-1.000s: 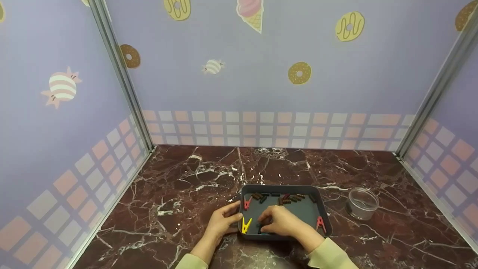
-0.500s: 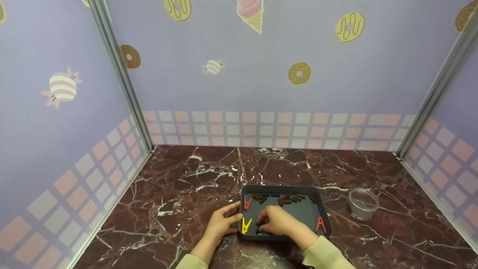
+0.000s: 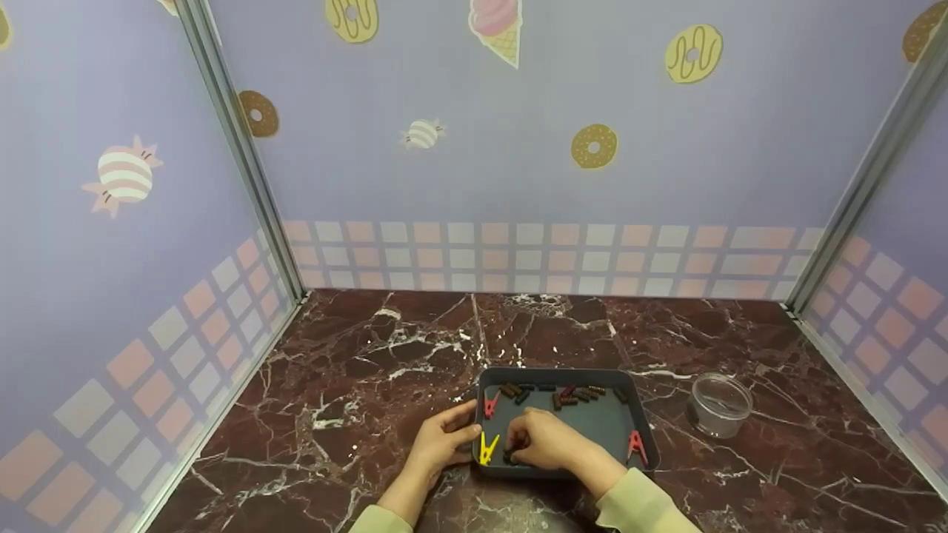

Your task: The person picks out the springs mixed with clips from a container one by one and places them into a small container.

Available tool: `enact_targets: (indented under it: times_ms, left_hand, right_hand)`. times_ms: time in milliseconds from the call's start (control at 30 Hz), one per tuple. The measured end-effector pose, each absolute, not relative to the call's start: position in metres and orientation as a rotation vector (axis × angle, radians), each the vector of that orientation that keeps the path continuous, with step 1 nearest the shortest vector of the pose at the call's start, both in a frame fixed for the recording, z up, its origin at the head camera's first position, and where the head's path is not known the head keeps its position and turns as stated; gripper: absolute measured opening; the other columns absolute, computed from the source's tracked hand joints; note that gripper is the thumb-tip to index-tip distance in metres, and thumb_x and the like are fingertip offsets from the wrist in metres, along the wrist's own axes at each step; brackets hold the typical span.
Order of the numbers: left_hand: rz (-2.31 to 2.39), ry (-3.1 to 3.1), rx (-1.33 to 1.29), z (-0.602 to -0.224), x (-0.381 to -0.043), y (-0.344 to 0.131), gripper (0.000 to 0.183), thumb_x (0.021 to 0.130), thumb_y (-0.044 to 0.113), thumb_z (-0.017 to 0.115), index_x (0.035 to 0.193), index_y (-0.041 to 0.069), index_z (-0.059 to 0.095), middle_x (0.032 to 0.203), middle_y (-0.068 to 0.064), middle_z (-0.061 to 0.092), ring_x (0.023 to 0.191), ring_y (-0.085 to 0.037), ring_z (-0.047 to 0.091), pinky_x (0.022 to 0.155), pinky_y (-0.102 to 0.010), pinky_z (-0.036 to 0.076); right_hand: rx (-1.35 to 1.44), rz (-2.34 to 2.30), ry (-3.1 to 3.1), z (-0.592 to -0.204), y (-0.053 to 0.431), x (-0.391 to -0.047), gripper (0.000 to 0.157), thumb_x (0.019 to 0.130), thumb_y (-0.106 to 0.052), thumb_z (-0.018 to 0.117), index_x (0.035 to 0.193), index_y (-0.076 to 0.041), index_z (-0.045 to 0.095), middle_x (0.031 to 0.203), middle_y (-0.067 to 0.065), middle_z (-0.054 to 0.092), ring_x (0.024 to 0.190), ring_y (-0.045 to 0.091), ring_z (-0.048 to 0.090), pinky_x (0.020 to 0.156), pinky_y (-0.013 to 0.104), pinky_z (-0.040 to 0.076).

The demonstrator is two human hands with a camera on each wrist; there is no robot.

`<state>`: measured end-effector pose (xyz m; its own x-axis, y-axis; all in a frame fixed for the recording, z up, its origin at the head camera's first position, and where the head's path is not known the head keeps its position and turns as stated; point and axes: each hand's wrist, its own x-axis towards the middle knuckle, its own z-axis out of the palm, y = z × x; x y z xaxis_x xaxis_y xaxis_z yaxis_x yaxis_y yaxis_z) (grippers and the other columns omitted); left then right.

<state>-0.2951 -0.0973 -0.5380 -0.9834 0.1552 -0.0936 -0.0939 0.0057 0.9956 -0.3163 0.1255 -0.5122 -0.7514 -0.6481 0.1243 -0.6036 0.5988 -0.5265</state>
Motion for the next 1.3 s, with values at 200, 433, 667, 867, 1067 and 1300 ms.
enact_targets:
  times_ms: [200,433,667,867,1067,1300]
  left_hand:
    - [2.109,2.075,0.057,-0.539,-0.296,-0.097,0.055,0.097,0.007,0.069,0.149,0.0,0.052,0.155,-0.035,0.041,0.125,-0.038,0.064,0.082,-0.047,0.065]
    - [2.108,2.073,0.061,-0.539,-0.296,-0.097,0.055,0.097,0.007,0.069,0.149,0.0,0.052,0.155,-0.036,0.041,0.125,-0.038,0.064,0.082,-0.047,0.065]
    - [2.112,2.087,0.075,-0.54,-0.297,-0.098,0.055,0.096,0.005,0.069,0.148,-0.002,0.052,0.154,-0.036,0.042,0.123,-0.037,0.065,0.082,-0.049,0.065]
    - [2.065,2.175,0.076,-0.541,-0.297,-0.097,0.053,0.096,0.009,0.071,0.146,0.001,0.056,0.151,-0.034,0.047,0.131,-0.044,0.059,0.087,-0.047,0.064]
    - [2.097,2.126,0.067,-0.541,-0.297,-0.097,0.054,0.096,0.007,0.069,0.147,-0.001,0.054,0.153,-0.036,0.043,0.124,-0.038,0.064,0.08,-0.046,0.065]
    - [2.112,2.108,0.075,-0.541,-0.296,-0.097,0.054,0.097,0.007,0.069,0.148,-0.001,0.053,0.154,-0.036,0.043,0.122,-0.036,0.065,0.08,-0.046,0.066]
  right_hand:
    - [-1.035,-0.926,2.722,-0.515,0.128,-0.318,0.011,0.081,-0.008,0.082,0.085,-0.013,0.073,0.078,-0.001,0.071,0.073,0.005,0.061,0.099,0.044,0.055]
    - [-0.928,-1.061,2.668,-0.516,0.134,-0.321,0.008,0.086,-0.011,0.079,0.089,-0.011,0.071,0.085,0.001,0.069,0.074,0.005,0.057,0.065,0.026,0.049]
    - [-0.84,-1.165,2.718,-0.511,0.145,-0.321,0.009,0.09,-0.01,0.077,0.092,-0.011,0.068,0.09,0.002,0.073,0.08,0.012,0.066,0.07,0.029,0.055]
    - [-0.757,-1.281,2.69,-0.502,0.164,-0.32,0.009,0.091,-0.011,0.077,0.096,-0.01,0.07,0.096,0.005,0.076,0.087,0.017,0.071,0.074,0.029,0.058]
    - [-0.731,-1.408,2.64,-0.495,0.186,-0.319,0.011,0.089,-0.009,0.078,0.098,-0.006,0.072,0.097,0.01,0.075,0.086,0.012,0.07,0.073,0.024,0.057]
    - [-0.73,-1.425,2.688,-0.491,0.206,-0.318,0.011,0.087,-0.009,0.081,0.096,-0.006,0.074,0.095,0.011,0.076,0.081,0.006,0.067,0.069,0.021,0.055]
